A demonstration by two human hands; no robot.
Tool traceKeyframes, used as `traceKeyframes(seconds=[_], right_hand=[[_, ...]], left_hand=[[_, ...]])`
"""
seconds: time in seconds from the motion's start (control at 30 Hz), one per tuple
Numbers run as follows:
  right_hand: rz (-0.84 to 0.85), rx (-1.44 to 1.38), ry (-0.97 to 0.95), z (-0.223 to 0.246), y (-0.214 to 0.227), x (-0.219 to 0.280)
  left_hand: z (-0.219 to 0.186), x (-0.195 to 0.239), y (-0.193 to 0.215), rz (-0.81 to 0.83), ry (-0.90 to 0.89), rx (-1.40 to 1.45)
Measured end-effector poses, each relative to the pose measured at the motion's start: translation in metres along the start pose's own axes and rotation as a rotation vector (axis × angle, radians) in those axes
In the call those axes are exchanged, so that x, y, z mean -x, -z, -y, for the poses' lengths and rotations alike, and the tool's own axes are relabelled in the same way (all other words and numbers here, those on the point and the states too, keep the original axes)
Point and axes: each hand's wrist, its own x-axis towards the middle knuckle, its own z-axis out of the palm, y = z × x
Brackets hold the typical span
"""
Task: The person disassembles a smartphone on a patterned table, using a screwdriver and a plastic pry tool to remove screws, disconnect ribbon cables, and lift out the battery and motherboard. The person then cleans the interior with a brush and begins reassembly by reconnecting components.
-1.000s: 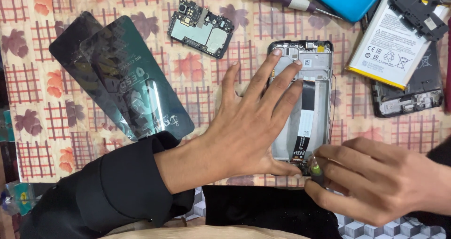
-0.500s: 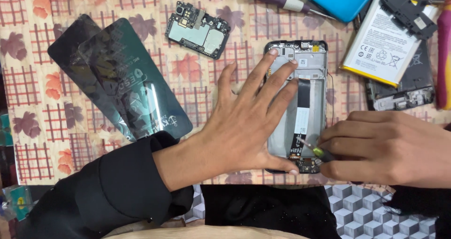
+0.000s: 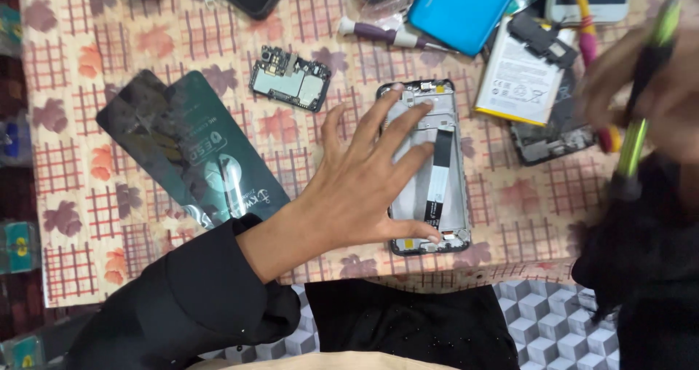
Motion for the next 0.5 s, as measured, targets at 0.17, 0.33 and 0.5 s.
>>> traceKeyframes(seconds=[0.17, 0.33, 0.5], right_hand=[[-0.304, 0.641, -0.226, 0.0, 0.049, 0.036], [-0.088, 1.107, -0.087, 0.031, 0.042, 0.017], [-0.126, 1.268, -0.057, 0.049, 0.029, 0.03]], left_hand=[[-0.009, -0.001, 0.004, -0.049, -0.224, 0.1], [-0.056, 0.025, 0.004, 0.057, -0.246, 0.048], [-0.093, 0.051, 0.001, -0.139, -0.099, -0.109]])
